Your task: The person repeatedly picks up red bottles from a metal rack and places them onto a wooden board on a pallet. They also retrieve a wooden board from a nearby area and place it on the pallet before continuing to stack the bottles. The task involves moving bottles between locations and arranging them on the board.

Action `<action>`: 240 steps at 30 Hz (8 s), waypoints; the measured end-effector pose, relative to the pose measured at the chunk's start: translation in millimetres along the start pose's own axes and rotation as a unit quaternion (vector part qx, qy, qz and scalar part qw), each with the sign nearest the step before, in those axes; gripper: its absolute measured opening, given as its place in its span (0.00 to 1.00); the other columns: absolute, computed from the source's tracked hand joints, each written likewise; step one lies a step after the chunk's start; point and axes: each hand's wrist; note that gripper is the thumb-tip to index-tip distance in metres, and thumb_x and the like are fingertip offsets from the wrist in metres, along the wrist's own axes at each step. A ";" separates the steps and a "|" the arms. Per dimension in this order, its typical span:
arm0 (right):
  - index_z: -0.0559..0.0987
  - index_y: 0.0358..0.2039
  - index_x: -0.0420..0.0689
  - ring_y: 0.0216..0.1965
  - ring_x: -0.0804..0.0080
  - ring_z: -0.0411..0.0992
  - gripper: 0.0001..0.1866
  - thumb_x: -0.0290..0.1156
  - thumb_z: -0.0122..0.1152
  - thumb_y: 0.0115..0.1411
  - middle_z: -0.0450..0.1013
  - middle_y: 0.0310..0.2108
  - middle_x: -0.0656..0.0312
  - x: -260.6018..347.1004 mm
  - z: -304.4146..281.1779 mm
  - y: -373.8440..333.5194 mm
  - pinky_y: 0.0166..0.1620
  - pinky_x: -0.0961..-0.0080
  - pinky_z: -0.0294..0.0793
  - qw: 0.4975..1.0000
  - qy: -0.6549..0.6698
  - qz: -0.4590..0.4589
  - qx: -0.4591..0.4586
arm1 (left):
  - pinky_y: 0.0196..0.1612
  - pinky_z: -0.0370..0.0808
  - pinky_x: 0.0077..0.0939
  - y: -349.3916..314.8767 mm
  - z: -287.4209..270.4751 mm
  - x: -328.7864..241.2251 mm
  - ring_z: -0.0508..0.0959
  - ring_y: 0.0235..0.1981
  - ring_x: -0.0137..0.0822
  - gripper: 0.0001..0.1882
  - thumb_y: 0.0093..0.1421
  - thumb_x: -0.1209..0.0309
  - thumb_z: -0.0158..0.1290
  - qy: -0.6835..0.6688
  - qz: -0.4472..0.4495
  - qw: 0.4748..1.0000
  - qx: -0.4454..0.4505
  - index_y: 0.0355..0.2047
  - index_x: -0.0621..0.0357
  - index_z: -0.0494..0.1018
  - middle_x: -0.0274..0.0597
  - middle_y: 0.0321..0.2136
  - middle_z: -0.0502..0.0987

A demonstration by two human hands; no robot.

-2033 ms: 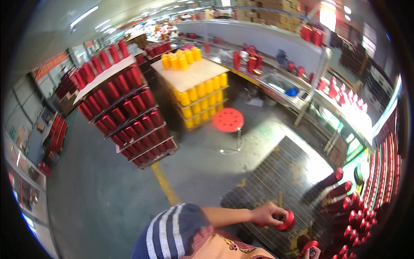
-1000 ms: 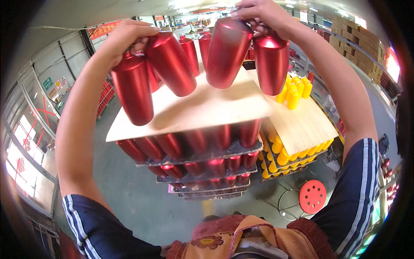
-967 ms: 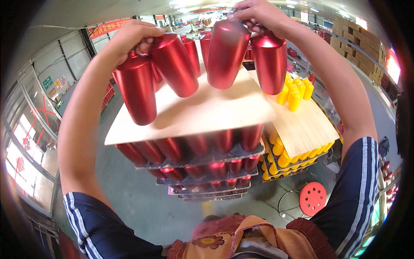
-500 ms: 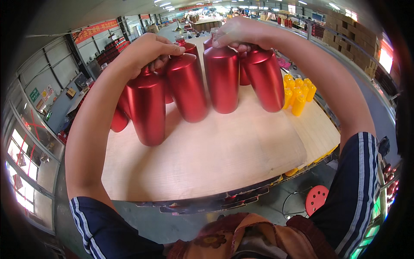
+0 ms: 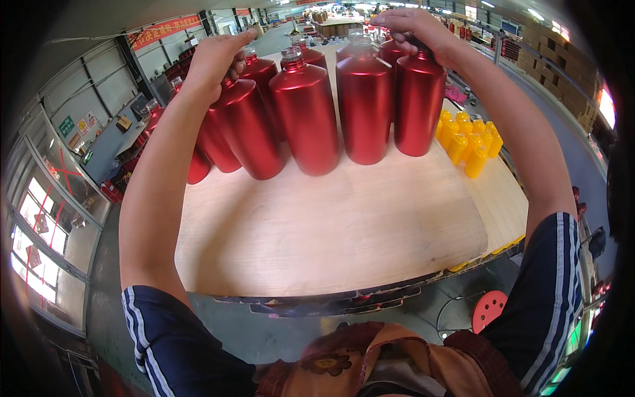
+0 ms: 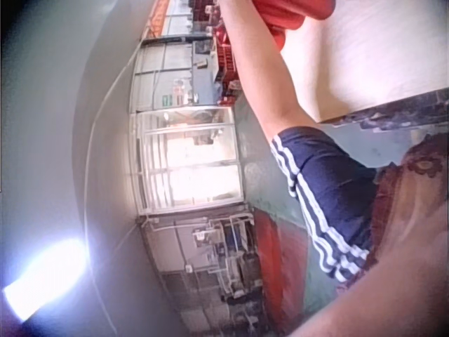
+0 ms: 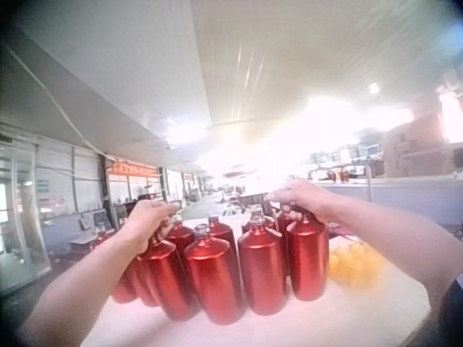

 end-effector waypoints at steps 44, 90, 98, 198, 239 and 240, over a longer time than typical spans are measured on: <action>0.69 0.53 0.40 0.45 0.71 0.71 0.22 0.26 0.62 0.59 0.68 0.47 0.56 299.3 318.4 -1061.0 0.43 0.70 0.80 0.435 -0.003 0.263 -0.861 | 0.31 0.68 0.14 -843.8 244.0 -51.8 0.72 0.26 0.22 0.10 0.64 0.70 0.53 -0.211 -0.275 0.368 0.863 0.42 0.63 0.74 0.35 0.28 0.76; 0.78 0.42 0.42 0.21 0.87 0.64 0.13 0.27 0.67 0.56 0.70 0.22 0.73 479.4 -0.1 -1890.8 0.26 0.83 0.65 0.265 -0.163 0.446 -0.839 | 0.29 0.70 0.25 -1688.2 711.0 -544.5 0.74 0.24 0.26 0.18 0.54 0.67 0.62 -0.172 0.203 0.424 0.866 0.46 0.56 0.77 0.36 0.25 0.77; 0.79 0.42 0.43 0.37 0.81 0.72 0.14 0.27 0.68 0.55 0.77 0.36 0.65 496.8 87.7 -1823.6 0.43 0.81 0.72 0.332 -0.343 0.466 -0.745 | 0.28 0.72 0.21 -1595.8 595.9 -491.6 0.73 0.23 0.21 0.13 0.53 0.70 0.62 -0.320 0.250 0.591 0.697 0.40 0.55 0.80 0.31 0.22 0.78; 0.81 0.38 0.41 0.12 0.87 0.58 0.14 0.38 0.64 0.57 0.66 0.13 0.71 164.9 183.3 -55.5 0.16 0.86 0.53 0.968 -0.073 0.045 0.236 | 0.14 0.59 0.11 -97.5 -163.3 -21.3 0.65 0.10 0.18 0.13 0.57 0.69 0.61 0.074 -0.037 0.942 0.325 0.39 0.65 0.77 0.30 0.15 0.73; 0.64 0.58 0.40 0.52 0.69 0.69 0.43 0.36 0.76 0.44 0.71 0.50 0.56 45.5 213.7 -170.4 0.57 0.69 0.68 0.969 -0.049 0.048 -0.238 | 0.53 0.68 0.28 -161.1 -199.9 133.6 0.72 0.46 0.31 0.32 0.53 0.63 0.63 -0.066 0.119 0.987 0.086 0.55 0.61 0.65 0.39 0.45 0.73; 0.64 0.57 0.39 0.51 0.68 0.69 0.42 0.37 0.77 0.44 0.71 0.49 0.56 43.8 214.8 -169.8 0.56 0.69 0.68 0.968 -0.044 0.052 -0.243 | 0.53 0.68 0.28 -162.5 -197.7 131.4 0.72 0.46 0.31 0.31 0.53 0.64 0.63 -0.074 0.124 0.986 0.079 0.54 0.61 0.66 0.39 0.45 0.73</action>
Point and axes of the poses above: each hand's wrist, its own y-axis towards the middle knuckle, its own z-axis out of the palm, x = y × z
